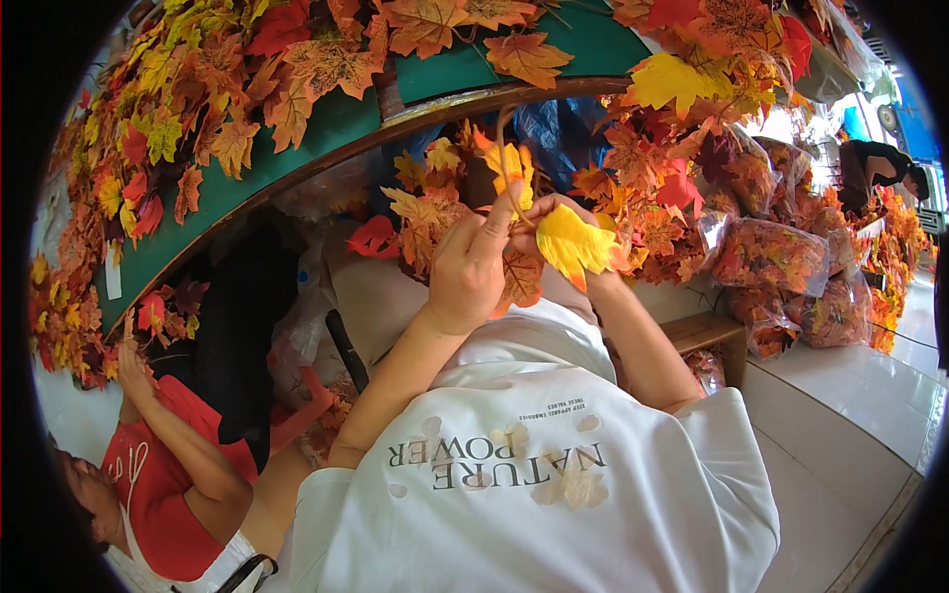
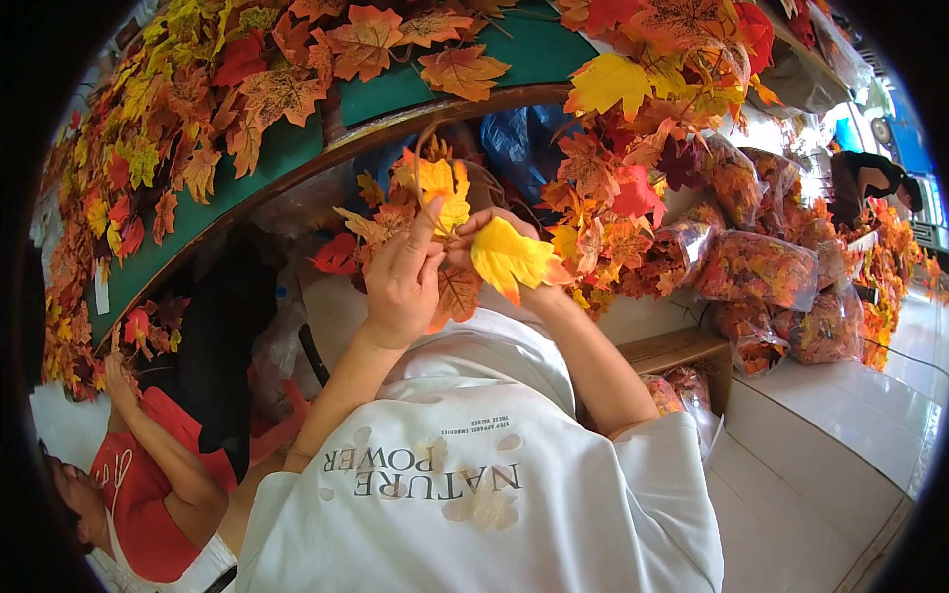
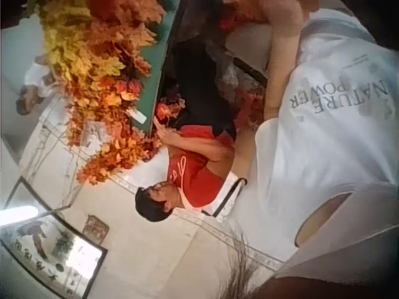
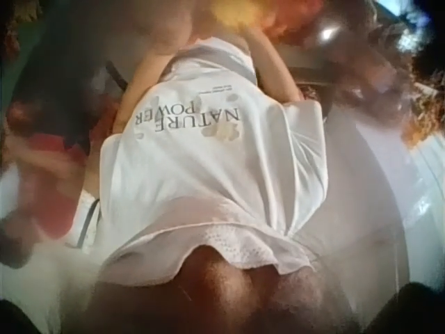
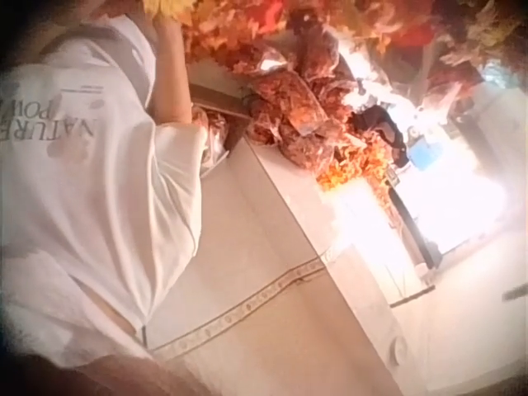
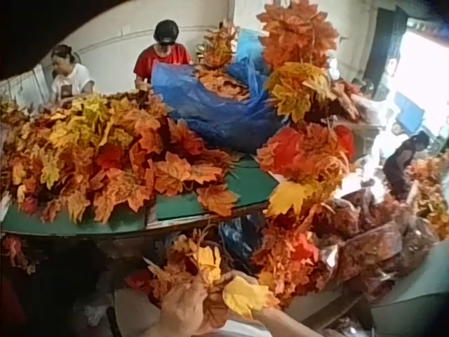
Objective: The person attaches artificial maple leaves to a plastic stem by hand to create a decorative garland.
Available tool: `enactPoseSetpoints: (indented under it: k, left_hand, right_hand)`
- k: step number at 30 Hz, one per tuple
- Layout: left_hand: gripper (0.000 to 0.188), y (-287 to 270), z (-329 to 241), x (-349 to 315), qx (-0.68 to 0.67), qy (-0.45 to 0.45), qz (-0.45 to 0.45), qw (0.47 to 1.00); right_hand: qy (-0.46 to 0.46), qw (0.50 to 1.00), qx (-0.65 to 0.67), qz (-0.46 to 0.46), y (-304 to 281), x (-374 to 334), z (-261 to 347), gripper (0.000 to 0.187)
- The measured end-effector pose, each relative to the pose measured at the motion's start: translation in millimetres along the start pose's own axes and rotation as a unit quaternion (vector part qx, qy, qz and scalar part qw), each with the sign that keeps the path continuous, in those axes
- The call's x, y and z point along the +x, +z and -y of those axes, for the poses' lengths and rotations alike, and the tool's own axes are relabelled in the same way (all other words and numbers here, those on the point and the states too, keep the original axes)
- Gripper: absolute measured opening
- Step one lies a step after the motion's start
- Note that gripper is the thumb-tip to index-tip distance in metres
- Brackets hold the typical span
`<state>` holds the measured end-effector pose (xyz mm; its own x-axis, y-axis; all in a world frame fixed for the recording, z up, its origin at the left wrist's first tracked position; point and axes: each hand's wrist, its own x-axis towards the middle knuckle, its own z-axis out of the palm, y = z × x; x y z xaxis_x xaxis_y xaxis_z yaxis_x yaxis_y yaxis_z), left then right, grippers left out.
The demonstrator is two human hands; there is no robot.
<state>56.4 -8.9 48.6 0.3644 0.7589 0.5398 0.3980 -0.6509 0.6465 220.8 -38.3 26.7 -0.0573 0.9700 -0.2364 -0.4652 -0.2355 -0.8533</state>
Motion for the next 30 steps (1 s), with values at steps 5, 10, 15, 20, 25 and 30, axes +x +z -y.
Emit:
enactPoseSetpoints:
  k: [5, 10, 15, 20, 25, 30]
  left_hand:
    - [0.084, -5, 5, -4, -0.14, -0.138, -0.018, 0.98]
    - [0.085, -3, 9, -6, -0.196, -0.14, 0.001, 0.971]
    - [0.075, -15, 2, 2, -0.269, -0.197, 0.015, 0.943]
    - [0.04, -36, 14, -1, -0.397, -0.313, -0.035, 0.862]
    - [0.026, -28, 28, -14, -0.453, -0.435, -0.168, 0.76]
    - [0.014, -20, 56, -36, -0.546, -0.451, -0.257, 0.657]
  right_hand:
    - [-0.164, 0.922, -0.289, -0.197, -33, 8, 46, 0.026]
    - [-0.243, 0.923, -0.292, -0.069, 19, -6, 74, 0.027]
    - [-0.376, 0.762, -0.528, 0.003, 33, 14, 39, 0.021]
    - [-0.443, 0.645, -0.622, -0.031, 52, 11, 20, 0.024]
    - [-0.471, 0.563, -0.679, -0.01, 74, 15, 6, 0.03]
    - [-0.475, 0.583, -0.655, 0.077, 80, 35, 12, 0.03]
